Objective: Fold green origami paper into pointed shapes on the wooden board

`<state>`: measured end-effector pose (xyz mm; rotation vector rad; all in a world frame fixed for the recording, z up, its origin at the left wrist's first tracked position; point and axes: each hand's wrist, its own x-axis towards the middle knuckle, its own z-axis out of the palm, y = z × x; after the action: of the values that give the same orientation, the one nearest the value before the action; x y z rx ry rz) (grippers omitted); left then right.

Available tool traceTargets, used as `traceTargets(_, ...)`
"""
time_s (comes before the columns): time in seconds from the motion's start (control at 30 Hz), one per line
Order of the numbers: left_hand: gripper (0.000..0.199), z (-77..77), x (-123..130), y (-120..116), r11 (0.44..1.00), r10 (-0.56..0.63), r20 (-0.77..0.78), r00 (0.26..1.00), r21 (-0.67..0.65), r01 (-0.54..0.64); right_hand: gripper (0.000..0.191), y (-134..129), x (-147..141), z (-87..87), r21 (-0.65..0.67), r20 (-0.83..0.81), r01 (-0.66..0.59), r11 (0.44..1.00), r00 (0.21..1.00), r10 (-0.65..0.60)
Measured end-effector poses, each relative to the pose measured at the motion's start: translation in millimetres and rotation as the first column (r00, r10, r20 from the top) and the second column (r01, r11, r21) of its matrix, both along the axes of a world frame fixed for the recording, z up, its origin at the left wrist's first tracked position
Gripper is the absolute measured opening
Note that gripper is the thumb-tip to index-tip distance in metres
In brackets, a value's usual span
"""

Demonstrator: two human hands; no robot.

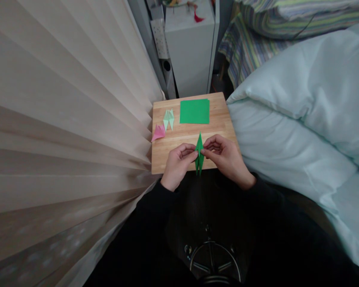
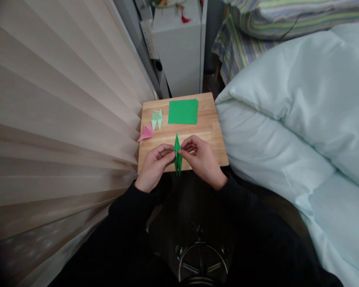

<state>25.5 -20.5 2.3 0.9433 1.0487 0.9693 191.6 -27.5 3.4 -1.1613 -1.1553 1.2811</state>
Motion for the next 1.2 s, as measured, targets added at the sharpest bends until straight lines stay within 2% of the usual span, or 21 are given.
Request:
traceTargets(0.2,0.021,0.9,-0.1,-0.8,1.0,-0.009,-0.004,1.0,0.011,0.009,0.035,0.2,0.1,2.4,-0.031,0.029,-0.015,0.999,0.999,0.016)
traceTargets(0.47,0.026,3.7,-1.3,-1.2,0.999,-0.021,0.058,0.998,-0.035,0.024,0.039,1.3,0.8,-0.5,-0.054,0.005,-0.006,0.998,1.0,0.006)
traceTargets(0.67,0.031,7.7,-0.9,-2.0,0.996,-0.028,0.109,0.994,-0.08,0.037,0.041,1.9,1.3,0.0,-0.072,0.051,-0.001,0.997,0.999,0.005)
traceTargets(0.83,0.032,6.0,0.1,-2.0,0.997,-0.027,0.059,0.998,-0.071,0.031,0.038,0.8,2.0,3.3,-0.044,0.13,0.01,0.999,0.992,-0.004)
traceTargets(1.2,0.037,1.6,-0.9,-0.5,0.998,-0.012,0.042,0.999,-0.068,0.015,0.035,1.3,2.5,0.7,-0.066,0.071,-0.027,0.997,0.997,0.032)
